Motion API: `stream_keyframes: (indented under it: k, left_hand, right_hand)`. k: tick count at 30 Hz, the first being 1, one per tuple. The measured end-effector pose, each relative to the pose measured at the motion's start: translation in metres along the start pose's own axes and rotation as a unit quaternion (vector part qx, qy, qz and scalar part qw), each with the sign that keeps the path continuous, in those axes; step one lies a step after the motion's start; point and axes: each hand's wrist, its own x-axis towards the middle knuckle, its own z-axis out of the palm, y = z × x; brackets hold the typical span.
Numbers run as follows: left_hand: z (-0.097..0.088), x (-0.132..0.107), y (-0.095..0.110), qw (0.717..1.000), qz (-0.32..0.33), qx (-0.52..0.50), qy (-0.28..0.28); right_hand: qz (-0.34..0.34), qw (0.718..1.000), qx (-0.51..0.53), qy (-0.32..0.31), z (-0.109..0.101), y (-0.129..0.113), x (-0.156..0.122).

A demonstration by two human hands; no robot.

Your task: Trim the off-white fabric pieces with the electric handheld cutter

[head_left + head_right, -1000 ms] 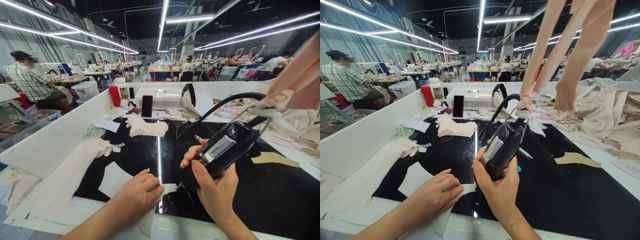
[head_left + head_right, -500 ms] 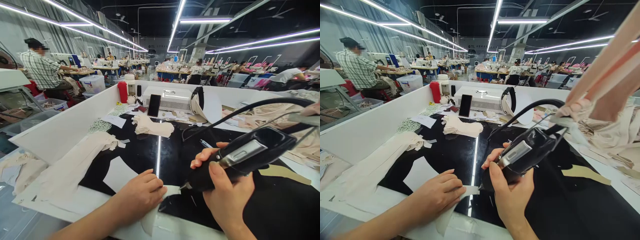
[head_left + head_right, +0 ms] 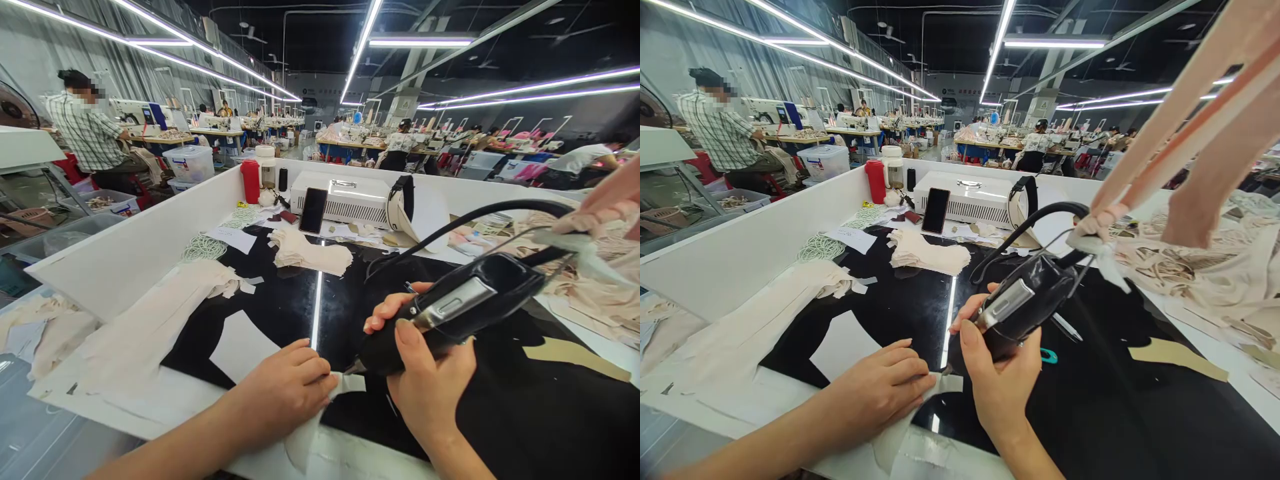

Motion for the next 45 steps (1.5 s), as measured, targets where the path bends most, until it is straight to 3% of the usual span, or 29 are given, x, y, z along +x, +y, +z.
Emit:
stream_keyframes:
  k: [11,19,23,35,45]
  left_hand:
    - [-0.002,0.0,0.0,1.0,-0.002,-0.009,-0.005]
    - [-0.006,0.001,0.0,1.0,0.004,-0.012,-0.001]
    - [-0.008,0.002,0.0,1.0,0.004,-0.015,0.0]
    - [-0.008,0.002,-0.001,0.999,0.003,-0.036,-0.012]
    - [-0.011,0.003,0.0,0.999,0.001,-0.038,-0.009]
  right_hand:
    - [-0.009,0.999,0.004,0.034,-0.008,-0.009,0.006]
    - [-0.012,0.999,-0.027,0.021,-0.01,-0.007,0.003]
    - [-0.003,1.0,0.009,0.02,-0.007,-0.011,0.002]
    - [-0.002,0.999,0.013,-0.039,-0.01,-0.007,-0.011]
    - [-0.003,0.999,0.014,-0.033,-0.008,-0.012,-0.011]
